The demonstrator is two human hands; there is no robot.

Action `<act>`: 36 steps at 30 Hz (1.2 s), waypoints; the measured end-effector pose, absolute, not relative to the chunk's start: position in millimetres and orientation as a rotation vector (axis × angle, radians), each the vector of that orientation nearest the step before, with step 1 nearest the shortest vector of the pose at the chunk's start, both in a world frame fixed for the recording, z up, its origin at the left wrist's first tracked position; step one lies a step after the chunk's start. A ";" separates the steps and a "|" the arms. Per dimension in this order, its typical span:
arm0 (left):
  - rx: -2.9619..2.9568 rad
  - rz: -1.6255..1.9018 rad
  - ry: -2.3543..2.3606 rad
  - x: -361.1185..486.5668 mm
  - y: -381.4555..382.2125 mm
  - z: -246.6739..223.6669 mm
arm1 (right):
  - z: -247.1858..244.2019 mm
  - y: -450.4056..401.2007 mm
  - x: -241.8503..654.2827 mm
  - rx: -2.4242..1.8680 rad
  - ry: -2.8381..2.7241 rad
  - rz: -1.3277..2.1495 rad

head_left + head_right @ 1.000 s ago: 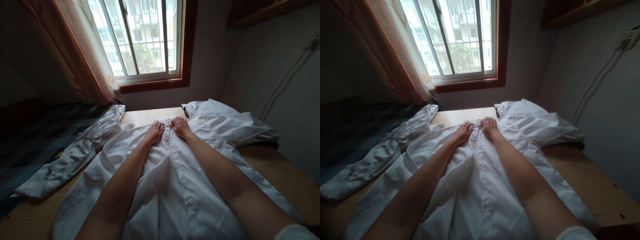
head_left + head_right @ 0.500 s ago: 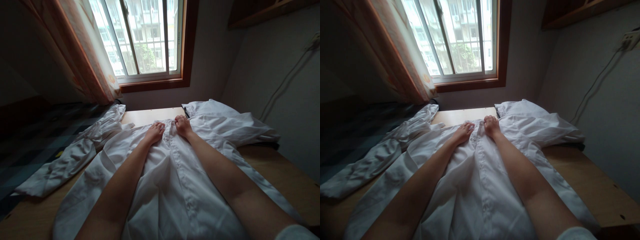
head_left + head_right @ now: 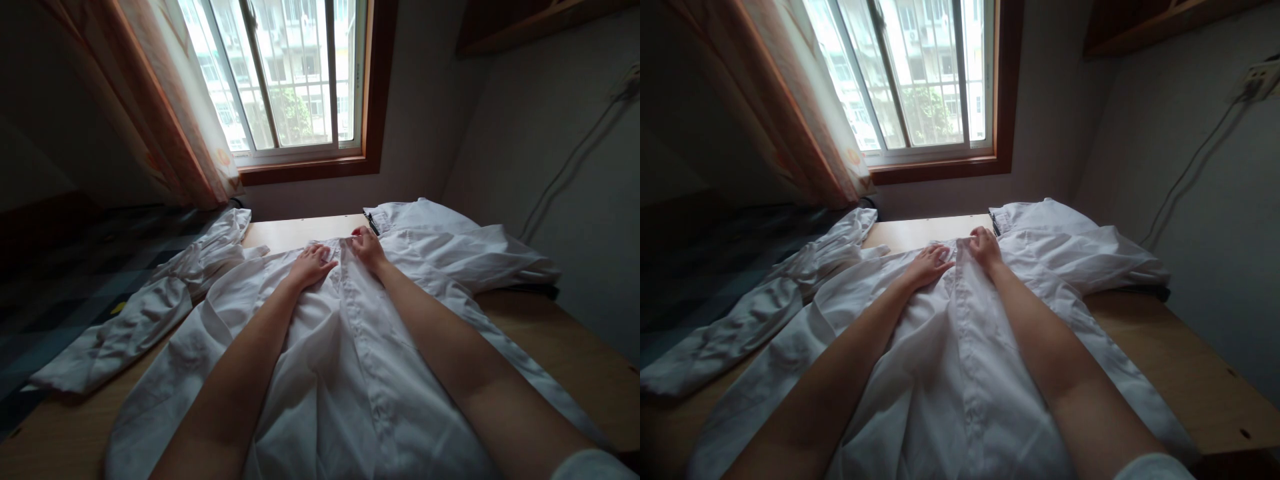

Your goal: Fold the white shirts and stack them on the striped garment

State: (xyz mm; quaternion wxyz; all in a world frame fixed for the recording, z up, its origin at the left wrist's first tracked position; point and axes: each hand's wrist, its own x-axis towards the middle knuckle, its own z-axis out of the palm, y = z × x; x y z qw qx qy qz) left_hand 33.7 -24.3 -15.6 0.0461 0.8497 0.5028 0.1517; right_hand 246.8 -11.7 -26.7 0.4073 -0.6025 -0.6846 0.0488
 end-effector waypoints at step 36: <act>2.730 0.253 1.298 37.4 -28.1 -11.2 | 10.9 -40.0 226.0 -1.571 -1.981 -0.065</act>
